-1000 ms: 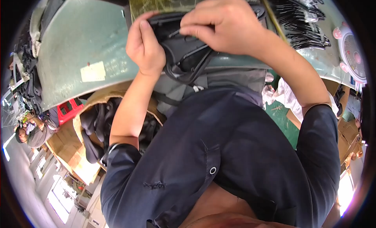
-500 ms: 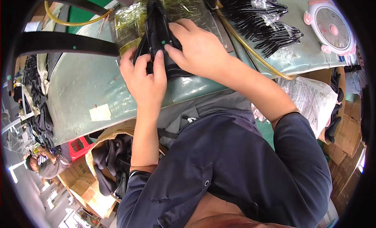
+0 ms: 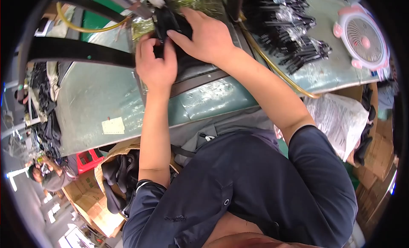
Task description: Assembling bicycle saddle seats by attaching frames and using a press machine on a factory production line.
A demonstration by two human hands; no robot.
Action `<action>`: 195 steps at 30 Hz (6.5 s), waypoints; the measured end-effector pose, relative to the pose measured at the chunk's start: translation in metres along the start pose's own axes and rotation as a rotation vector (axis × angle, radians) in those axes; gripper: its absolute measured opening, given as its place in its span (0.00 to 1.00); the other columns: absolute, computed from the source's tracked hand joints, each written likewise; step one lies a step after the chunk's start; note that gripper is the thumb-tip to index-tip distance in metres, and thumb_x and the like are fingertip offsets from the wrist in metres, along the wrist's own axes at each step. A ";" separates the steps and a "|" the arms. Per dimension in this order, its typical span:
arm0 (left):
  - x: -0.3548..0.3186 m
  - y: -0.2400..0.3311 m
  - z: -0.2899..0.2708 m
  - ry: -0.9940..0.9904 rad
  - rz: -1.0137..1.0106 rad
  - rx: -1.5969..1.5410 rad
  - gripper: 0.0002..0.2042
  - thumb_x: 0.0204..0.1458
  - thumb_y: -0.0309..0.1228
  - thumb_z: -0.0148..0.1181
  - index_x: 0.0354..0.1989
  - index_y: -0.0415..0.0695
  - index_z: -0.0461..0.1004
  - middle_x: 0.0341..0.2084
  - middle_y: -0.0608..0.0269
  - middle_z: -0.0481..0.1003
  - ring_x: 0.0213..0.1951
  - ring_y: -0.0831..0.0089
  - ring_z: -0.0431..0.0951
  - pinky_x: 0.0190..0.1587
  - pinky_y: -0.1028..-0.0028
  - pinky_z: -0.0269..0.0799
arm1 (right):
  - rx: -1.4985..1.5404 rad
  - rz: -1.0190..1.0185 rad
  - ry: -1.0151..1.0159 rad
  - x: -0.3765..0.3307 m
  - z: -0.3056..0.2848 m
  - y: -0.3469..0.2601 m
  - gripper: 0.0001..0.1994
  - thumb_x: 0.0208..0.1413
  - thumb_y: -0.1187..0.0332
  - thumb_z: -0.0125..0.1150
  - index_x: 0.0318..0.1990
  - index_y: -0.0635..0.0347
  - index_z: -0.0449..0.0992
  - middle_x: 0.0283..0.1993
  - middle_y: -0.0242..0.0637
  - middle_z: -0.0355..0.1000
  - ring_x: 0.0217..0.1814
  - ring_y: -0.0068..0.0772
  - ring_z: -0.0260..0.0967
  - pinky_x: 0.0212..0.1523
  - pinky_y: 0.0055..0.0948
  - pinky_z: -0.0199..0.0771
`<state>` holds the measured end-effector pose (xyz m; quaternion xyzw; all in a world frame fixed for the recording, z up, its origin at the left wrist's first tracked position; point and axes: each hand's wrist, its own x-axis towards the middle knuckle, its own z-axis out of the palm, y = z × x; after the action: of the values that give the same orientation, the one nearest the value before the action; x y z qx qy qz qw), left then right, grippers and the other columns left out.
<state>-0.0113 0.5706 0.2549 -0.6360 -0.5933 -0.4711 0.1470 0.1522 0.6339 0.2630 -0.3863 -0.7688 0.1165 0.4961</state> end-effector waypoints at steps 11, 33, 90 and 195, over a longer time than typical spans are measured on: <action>0.008 0.022 -0.028 -0.217 -0.395 -0.139 0.24 0.49 0.33 0.72 0.55 0.41 0.77 0.49 0.44 0.81 0.53 0.45 0.82 0.55 0.57 0.79 | 0.263 0.322 -0.243 0.002 -0.033 -0.010 0.34 0.68 0.49 0.66 0.68 0.71 0.72 0.57 0.60 0.80 0.61 0.52 0.80 0.62 0.40 0.78; -0.287 -0.037 -0.398 0.802 -1.479 -0.387 0.11 0.68 0.30 0.61 0.52 0.36 0.75 0.43 0.54 0.82 0.41 0.64 0.87 0.44 0.68 0.87 | 1.249 0.526 -0.560 -0.010 0.170 -0.180 0.53 0.65 0.72 0.72 0.83 0.72 0.32 0.71 0.61 0.66 0.66 0.39 0.74 0.60 0.35 0.79; -0.047 0.027 -0.134 -0.240 0.241 0.016 0.24 0.45 0.36 0.80 0.50 0.41 0.80 0.51 0.51 0.79 0.56 0.46 0.78 0.61 0.52 0.73 | -0.998 -0.163 -0.571 0.023 -0.253 0.117 0.24 0.50 0.86 0.58 0.57 0.60 0.75 0.47 0.46 0.75 0.51 0.55 0.76 0.50 0.46 0.78; -0.013 0.020 -0.013 -0.048 -0.027 0.021 0.09 0.56 0.27 0.69 0.26 0.35 0.79 0.51 0.46 0.84 0.45 0.48 0.84 0.49 0.58 0.78 | -0.091 -0.093 -0.112 -0.003 -0.011 -0.015 0.23 0.49 0.68 0.70 0.55 0.61 0.80 0.52 0.38 0.80 0.37 0.47 0.83 0.35 0.42 0.85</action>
<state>0.0028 0.5483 0.2588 -0.6376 -0.6099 -0.4514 0.1330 0.1549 0.6197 0.2749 -0.3651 -0.8171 0.0796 0.4390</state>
